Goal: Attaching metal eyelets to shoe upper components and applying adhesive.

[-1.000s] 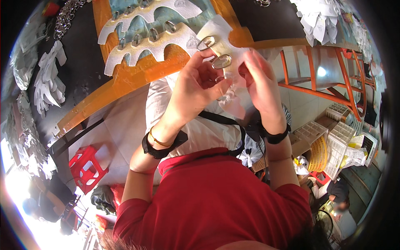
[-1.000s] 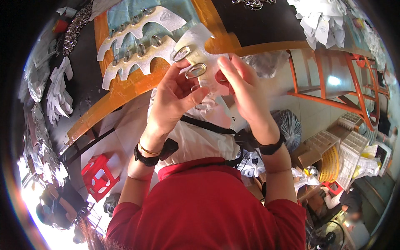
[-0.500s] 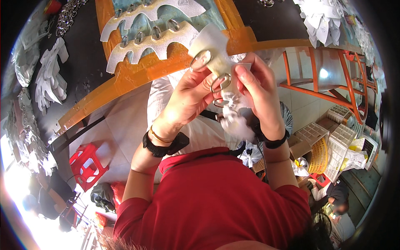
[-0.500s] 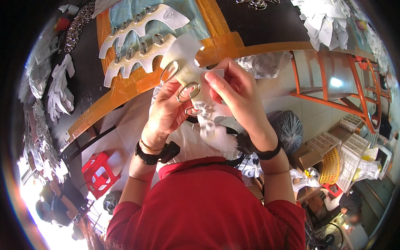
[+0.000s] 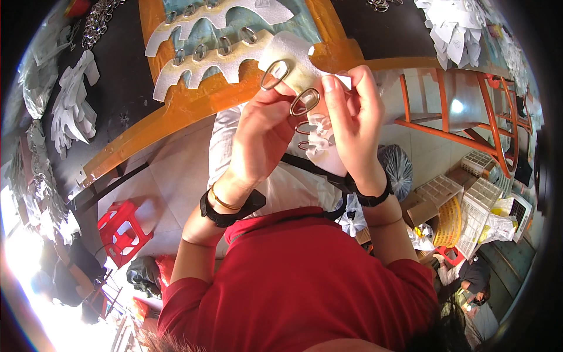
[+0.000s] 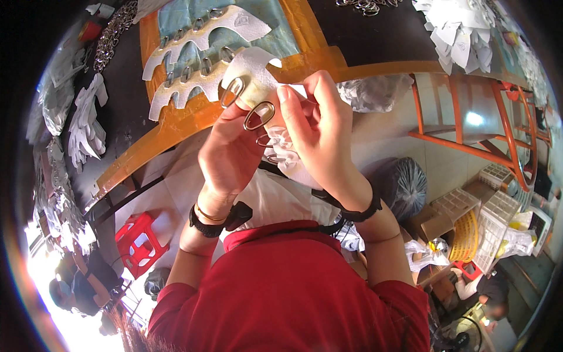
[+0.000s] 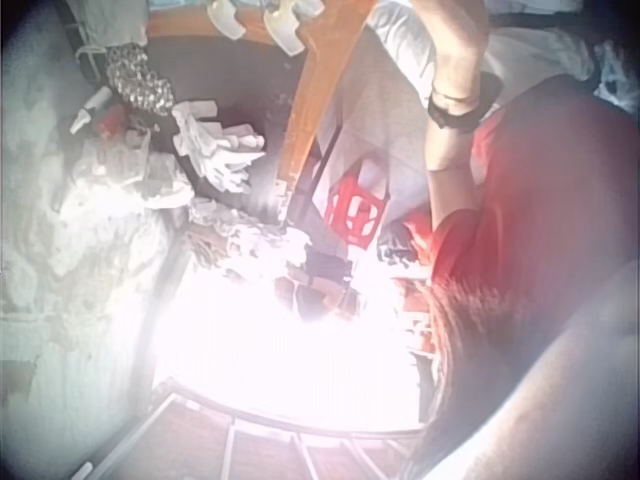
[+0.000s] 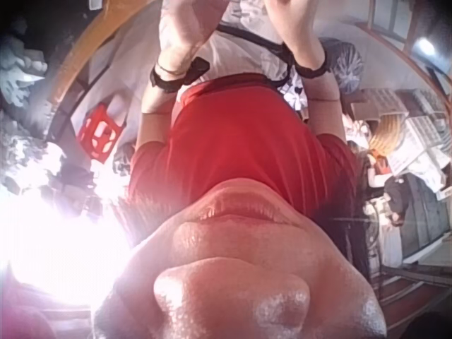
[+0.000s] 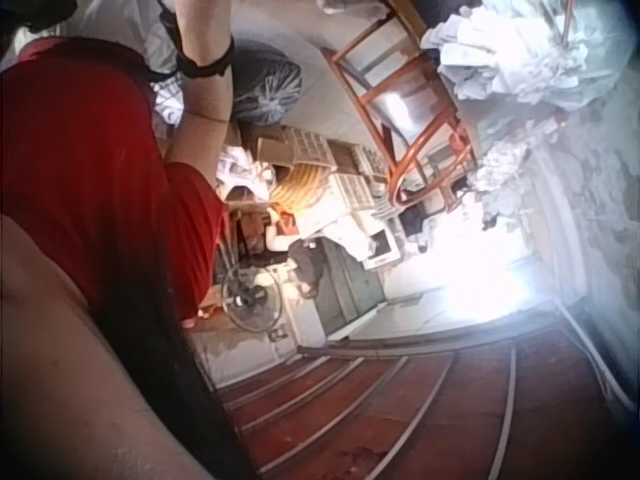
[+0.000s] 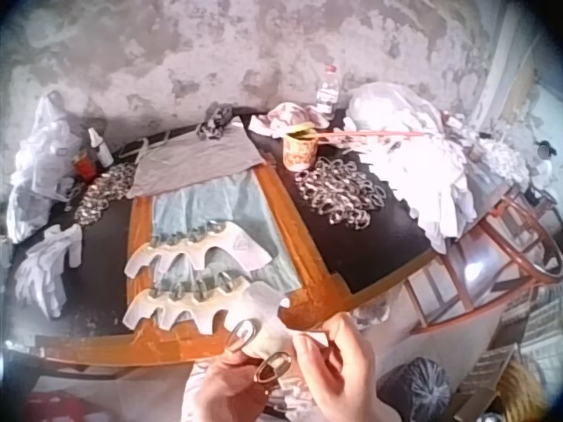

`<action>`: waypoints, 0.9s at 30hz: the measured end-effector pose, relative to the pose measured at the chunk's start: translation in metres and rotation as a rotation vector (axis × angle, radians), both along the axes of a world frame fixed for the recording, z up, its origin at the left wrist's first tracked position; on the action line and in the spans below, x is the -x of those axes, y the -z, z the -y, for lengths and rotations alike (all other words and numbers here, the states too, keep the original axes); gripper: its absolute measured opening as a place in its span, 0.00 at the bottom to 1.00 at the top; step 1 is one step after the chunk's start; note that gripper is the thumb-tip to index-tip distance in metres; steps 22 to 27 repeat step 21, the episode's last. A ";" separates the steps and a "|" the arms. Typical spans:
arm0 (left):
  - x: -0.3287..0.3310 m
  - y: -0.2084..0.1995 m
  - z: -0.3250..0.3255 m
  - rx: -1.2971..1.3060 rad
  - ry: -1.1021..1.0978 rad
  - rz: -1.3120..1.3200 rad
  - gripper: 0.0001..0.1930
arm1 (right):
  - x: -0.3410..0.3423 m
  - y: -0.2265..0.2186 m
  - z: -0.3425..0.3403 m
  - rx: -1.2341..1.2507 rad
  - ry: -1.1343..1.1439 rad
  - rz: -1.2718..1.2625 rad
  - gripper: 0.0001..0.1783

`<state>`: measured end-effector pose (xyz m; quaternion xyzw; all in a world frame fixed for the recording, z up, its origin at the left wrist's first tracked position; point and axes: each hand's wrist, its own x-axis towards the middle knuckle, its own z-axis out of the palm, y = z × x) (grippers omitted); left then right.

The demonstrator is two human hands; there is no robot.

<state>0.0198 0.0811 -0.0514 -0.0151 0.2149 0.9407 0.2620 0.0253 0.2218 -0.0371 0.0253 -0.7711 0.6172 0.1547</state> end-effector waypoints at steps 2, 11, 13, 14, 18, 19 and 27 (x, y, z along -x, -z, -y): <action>-0.003 -0.001 0.001 0.008 -0.040 0.018 0.10 | -0.001 -0.005 0.002 0.008 0.006 0.039 0.08; 0.000 0.001 -0.005 0.248 -0.244 -0.073 0.05 | 0.014 -0.005 -0.008 -0.410 0.242 -0.467 0.13; 0.002 -0.001 -0.011 0.280 -0.271 -0.094 0.06 | 0.007 -0.008 -0.002 -0.557 0.101 -0.431 0.11; 0.002 -0.002 -0.014 0.313 -0.300 -0.117 0.07 | 0.011 -0.005 -0.001 -0.629 0.100 -0.504 0.10; 0.000 -0.002 -0.014 0.346 -0.315 -0.137 0.09 | 0.010 -0.003 0.004 -0.631 0.114 -0.444 0.09; 0.000 0.001 -0.012 0.351 -0.302 -0.145 0.09 | 0.009 -0.002 0.005 -0.591 0.107 -0.419 0.08; 0.000 0.001 -0.012 0.380 -0.284 -0.135 0.10 | 0.009 -0.002 0.006 -0.554 0.101 -0.365 0.08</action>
